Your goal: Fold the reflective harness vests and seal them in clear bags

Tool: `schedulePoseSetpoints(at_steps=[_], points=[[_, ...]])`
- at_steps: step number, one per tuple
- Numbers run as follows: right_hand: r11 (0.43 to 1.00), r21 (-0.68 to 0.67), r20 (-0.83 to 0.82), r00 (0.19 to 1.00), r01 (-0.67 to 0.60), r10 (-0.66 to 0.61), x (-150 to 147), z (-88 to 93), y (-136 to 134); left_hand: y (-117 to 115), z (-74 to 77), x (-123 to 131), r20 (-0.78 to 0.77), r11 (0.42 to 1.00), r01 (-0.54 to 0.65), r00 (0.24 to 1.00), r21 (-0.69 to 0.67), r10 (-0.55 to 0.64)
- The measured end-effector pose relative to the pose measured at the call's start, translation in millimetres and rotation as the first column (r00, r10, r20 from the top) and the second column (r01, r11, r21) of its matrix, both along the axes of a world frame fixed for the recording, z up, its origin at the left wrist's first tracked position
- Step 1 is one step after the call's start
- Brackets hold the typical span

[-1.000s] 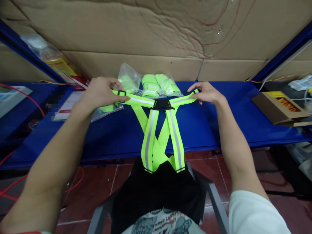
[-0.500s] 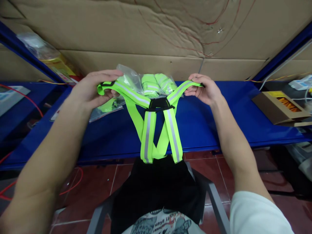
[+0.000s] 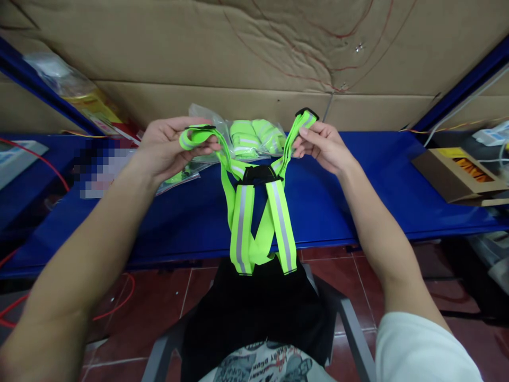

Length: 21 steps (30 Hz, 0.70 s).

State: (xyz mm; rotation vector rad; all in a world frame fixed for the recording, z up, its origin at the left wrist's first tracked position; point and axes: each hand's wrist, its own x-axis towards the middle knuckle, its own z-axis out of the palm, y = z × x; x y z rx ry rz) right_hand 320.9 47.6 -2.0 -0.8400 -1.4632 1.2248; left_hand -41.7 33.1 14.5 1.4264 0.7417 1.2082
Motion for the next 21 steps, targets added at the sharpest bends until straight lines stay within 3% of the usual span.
schedulePoseSetpoints(at_steps=[6,9,17,21], points=[[0.999,-0.021,-0.070,0.996,0.049,-0.050,-15,-0.6,-3,16,-13.0,3,0.065,0.988,-0.056,0.997,0.141,0.047],[0.997,-0.080,-0.105,0.994,-0.023,0.015,-27,-1.0,-7,8,-10.3,14,0.042,0.983,-0.090,0.996,0.160,0.085],[0.978,-0.126,-0.095,0.984,-0.164,0.153,-59,-8.5,-19,-19,-19.9,34,-0.239,0.986,0.166,0.958,0.010,-0.159],[0.984,-0.142,-0.098,0.991,-0.110,0.096,-69,-12.4,-24,-23,-25.5,39,-0.501,0.940,0.294,0.848,0.174,-0.172]])
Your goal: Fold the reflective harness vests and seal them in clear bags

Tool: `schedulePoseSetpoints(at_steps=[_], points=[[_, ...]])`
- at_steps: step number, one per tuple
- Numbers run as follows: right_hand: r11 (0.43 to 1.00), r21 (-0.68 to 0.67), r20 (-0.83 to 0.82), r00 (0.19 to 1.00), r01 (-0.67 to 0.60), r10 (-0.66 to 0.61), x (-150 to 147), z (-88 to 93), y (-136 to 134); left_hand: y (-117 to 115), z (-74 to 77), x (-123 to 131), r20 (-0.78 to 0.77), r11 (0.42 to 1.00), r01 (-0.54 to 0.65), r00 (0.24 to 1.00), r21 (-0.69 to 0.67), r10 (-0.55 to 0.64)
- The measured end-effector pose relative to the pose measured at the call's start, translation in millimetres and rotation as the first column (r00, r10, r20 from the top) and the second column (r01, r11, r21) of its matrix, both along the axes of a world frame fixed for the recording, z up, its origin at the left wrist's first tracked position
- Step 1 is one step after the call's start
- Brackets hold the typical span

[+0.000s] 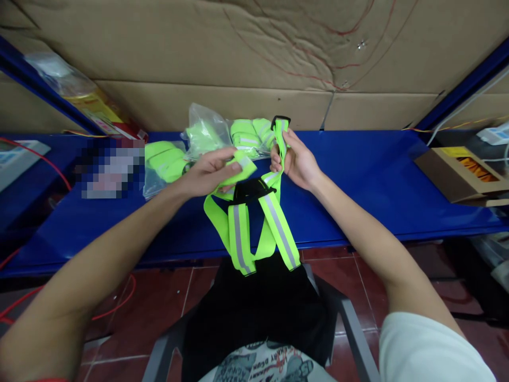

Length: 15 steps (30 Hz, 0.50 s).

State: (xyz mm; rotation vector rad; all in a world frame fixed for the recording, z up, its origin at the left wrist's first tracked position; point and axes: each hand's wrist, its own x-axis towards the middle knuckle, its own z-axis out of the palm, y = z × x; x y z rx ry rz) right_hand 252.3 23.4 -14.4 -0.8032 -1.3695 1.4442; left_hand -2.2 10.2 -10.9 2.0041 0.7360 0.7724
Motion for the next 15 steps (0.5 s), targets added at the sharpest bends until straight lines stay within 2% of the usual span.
schedulePoseSetpoints(at_steps=[3,6,8,11,15], points=[[0.999,0.034,-0.014,1.000,-0.003,0.003,-4,-4.7,-1,0,-5.7,5,-0.220,0.954,0.093,0.975,0.285,-0.029],[0.994,0.108,-0.028,1.000,-0.004,0.007,-5,-8.7,-1,5,-15.7,8,-0.311,0.879,0.042,0.942,0.476,0.124],[0.989,0.145,0.022,1.000,-0.022,0.019,-5,-9.3,-2,11,-22.0,9,-0.285,0.856,-0.032,0.936,0.516,0.207],[0.964,0.247,0.178,0.983,-0.097,0.054,-5,-7.6,-6,16,-27.9,8,-0.234,0.873,-0.101,0.943,0.477,0.237],[0.908,0.361,0.314,0.945,-0.211,0.094,-7,-9.0,-10,14,-30.9,9,-0.249,0.891,-0.061,0.950,0.450,0.191]])
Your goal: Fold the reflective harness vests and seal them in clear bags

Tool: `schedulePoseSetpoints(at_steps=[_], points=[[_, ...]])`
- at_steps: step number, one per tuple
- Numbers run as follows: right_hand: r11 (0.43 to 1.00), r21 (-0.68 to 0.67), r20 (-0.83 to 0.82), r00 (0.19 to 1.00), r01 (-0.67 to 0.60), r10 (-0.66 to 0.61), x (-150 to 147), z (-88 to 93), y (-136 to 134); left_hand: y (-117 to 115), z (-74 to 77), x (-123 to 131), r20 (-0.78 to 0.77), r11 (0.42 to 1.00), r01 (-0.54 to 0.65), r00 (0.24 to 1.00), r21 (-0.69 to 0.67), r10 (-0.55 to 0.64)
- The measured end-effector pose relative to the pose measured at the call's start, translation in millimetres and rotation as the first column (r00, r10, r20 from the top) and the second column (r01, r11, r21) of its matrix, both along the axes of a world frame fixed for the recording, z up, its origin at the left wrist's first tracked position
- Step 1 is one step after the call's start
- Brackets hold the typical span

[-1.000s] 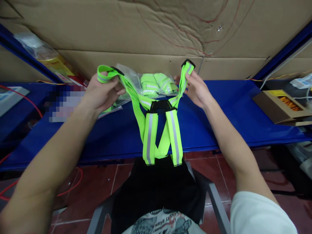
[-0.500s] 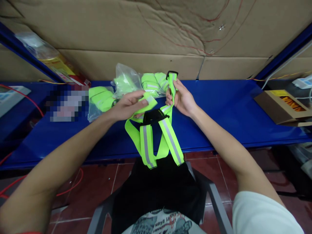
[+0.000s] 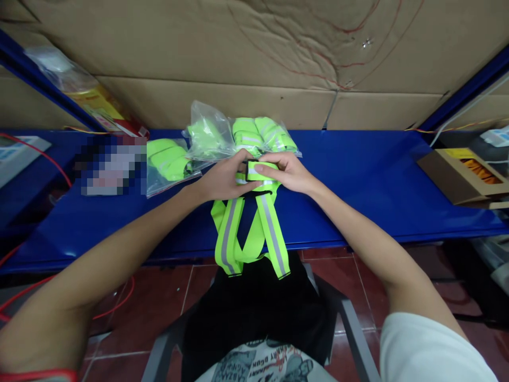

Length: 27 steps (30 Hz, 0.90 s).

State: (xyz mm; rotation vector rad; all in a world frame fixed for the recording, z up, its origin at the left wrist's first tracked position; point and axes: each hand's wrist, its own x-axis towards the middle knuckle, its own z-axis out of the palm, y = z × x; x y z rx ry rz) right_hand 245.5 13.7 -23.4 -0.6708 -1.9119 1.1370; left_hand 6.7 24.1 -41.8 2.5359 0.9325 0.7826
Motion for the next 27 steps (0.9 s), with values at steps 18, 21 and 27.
schedulePoseSetpoints(at_steps=[18,21,27], points=[[0.998,-0.043,0.111,0.993,0.047,-0.042,5,-12.5,3,3,9.5,-6,0.194,0.989,0.130,0.974,-0.064,-0.116],[0.998,-0.059,0.100,0.995,0.027,-0.021,7,-12.0,4,4,13.5,-6,0.278,0.984,0.095,0.959,-0.150,-0.050],[0.998,-0.034,0.118,0.991,-0.062,0.065,11,-13.8,7,7,24.7,-16,0.434,0.946,-0.015,0.886,-0.324,0.163]])
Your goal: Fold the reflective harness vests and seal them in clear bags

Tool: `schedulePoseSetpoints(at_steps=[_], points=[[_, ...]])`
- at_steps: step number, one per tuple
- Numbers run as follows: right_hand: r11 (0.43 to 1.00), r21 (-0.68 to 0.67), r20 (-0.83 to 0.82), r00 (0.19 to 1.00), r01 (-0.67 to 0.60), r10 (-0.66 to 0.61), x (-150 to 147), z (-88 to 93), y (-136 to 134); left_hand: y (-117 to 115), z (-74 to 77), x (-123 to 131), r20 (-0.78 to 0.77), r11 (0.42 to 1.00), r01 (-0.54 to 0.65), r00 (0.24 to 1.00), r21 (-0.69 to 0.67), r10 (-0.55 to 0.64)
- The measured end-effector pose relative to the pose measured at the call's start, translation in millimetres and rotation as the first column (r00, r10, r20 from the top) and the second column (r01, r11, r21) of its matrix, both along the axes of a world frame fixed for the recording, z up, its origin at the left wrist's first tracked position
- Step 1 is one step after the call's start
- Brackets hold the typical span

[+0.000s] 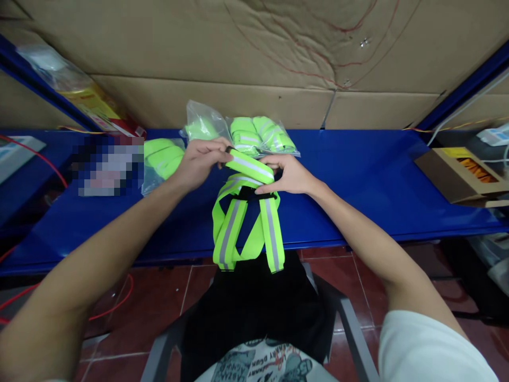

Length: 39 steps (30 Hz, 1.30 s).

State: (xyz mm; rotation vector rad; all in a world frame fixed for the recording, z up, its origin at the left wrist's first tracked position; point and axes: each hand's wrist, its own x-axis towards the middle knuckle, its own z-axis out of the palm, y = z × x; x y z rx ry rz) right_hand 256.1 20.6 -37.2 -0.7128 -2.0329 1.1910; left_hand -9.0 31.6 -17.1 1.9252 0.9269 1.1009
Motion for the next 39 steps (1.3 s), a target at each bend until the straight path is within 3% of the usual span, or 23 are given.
schedulePoseSetpoints(at_steps=[4,6,8,10,13,17,22,32,37,39], points=[[1.000,-0.002,0.046,0.999,-0.027,0.027,3,-2.5,2,1,-0.4,-7,-0.095,0.952,0.050,0.992,-0.302,-0.082],[0.999,0.036,0.081,0.997,-0.023,0.020,5,-3.1,3,0,-1.5,-9,-0.169,0.934,0.044,0.979,-0.355,-0.111],[0.994,0.105,0.111,0.994,0.003,-0.015,7,-2.8,4,-3,-0.9,-10,-0.256,0.957,0.043,0.959,-0.288,-0.120],[0.986,0.167,0.132,0.990,0.021,-0.043,8,-1.2,4,-7,1.6,-11,-0.362,0.990,0.081,0.925,-0.118,-0.119],[0.979,0.204,0.159,0.986,0.007,-0.041,8,2.1,2,-13,5.2,-10,-0.509,0.980,0.162,0.857,0.112,-0.083],[0.974,0.228,0.207,0.976,0.016,-0.065,10,3.8,2,-21,1.0,1,-0.619,0.980,0.164,0.783,0.110,-0.062],[0.953,0.302,0.252,0.961,0.034,-0.114,14,3.2,3,-22,-9.9,11,-0.593,0.985,0.118,0.805,0.125,-0.022],[0.842,0.539,0.289,0.931,0.033,-0.222,15,-1.4,16,-9,-24.5,15,-0.500,0.950,0.005,0.851,0.312,0.160],[0.836,0.549,0.292,0.933,0.018,-0.212,20,-5.1,21,-4,-24.4,8,-0.381,0.999,-0.012,0.924,0.053,0.031],[0.823,0.567,0.291,0.931,0.016,-0.218,21,-5.4,21,-1,-24.5,6,-0.347,0.998,-0.070,0.936,0.005,0.068]])
